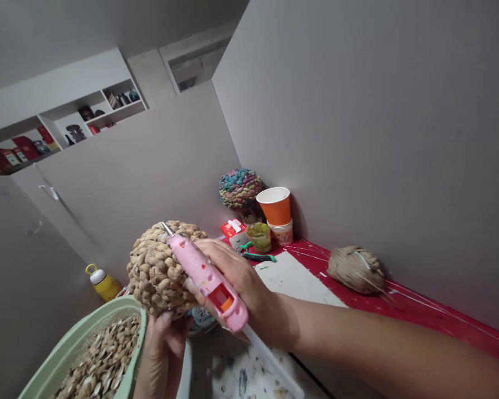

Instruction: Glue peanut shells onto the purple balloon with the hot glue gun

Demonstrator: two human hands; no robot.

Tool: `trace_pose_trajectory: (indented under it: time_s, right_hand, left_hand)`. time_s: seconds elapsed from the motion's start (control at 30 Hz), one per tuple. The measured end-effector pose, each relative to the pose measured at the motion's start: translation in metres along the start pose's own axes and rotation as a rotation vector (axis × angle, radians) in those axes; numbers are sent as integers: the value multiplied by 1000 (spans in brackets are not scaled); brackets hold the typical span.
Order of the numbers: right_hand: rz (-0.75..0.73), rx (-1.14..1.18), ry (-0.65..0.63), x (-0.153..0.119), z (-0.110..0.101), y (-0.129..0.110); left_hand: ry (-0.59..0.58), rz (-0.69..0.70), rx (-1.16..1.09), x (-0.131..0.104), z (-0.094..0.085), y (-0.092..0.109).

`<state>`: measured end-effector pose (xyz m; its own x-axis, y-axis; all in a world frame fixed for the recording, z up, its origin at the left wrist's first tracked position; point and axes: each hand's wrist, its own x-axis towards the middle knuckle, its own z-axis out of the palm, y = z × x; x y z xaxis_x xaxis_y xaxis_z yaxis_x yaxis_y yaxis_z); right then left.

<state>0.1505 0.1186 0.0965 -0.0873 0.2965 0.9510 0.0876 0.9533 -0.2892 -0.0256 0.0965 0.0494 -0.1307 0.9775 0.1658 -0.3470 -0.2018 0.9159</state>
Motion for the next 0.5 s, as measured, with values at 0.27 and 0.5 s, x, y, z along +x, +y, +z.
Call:
trace_pose_trajectory:
  time_s: [0.27, 0.5]
  right_hand:
    - [299, 26, 249, 21, -24, 4]
    - [569, 301, 267, 32, -25, 31]
  left_hand:
    - [-81, -52, -196, -1, 1, 8]
    - [-207, -126, -298, 0, 1, 6]
